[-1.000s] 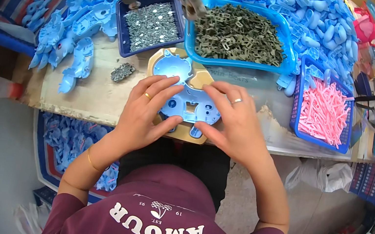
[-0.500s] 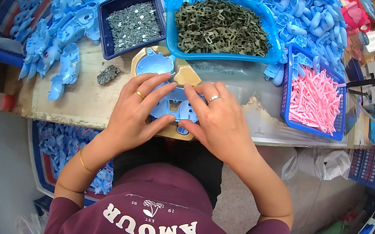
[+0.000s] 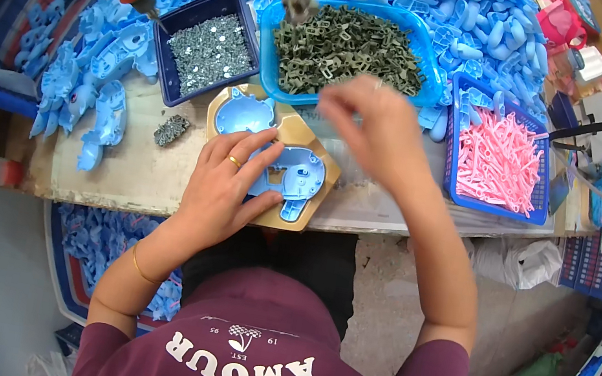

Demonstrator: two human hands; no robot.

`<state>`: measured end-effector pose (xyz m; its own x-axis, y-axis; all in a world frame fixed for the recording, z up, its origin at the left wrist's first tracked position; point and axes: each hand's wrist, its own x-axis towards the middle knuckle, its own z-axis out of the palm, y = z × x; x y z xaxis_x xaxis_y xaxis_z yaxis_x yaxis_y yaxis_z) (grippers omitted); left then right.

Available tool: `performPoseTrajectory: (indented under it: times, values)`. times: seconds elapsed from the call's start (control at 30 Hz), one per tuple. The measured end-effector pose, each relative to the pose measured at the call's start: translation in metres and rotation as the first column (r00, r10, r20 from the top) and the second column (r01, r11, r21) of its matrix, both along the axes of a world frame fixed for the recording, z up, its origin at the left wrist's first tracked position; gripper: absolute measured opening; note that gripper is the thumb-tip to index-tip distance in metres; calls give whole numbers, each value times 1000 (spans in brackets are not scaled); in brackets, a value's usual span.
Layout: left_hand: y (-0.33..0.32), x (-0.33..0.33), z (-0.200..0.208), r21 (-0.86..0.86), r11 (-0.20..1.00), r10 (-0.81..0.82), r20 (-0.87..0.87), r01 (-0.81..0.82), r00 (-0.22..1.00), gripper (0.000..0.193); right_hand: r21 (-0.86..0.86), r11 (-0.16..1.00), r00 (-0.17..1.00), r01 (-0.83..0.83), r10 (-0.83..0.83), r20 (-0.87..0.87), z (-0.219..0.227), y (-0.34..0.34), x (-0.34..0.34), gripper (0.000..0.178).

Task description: Assembling plastic toy components at a factory workstation using hand tools.

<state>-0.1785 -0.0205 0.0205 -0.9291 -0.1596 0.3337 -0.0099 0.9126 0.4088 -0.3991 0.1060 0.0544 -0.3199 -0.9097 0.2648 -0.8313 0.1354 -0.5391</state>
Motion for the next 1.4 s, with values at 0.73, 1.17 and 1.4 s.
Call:
performPoseTrajectory:
  times: [0.73,1.17,1.4]
  values:
    - [-11,-9,11,36,999,-30,-50,32,998,53,-150,981,716,122,18,698,-10,-29,-36,29]
    - [-7,-3,8,977,197,139,-110,82,984,15,-261,949,984,-178,173,-41,7,-8,75,41]
    - [-9,106,-15,981,-184,118,-44,65,992,21,-91,961,965,-261,263,15,17,4,100,50]
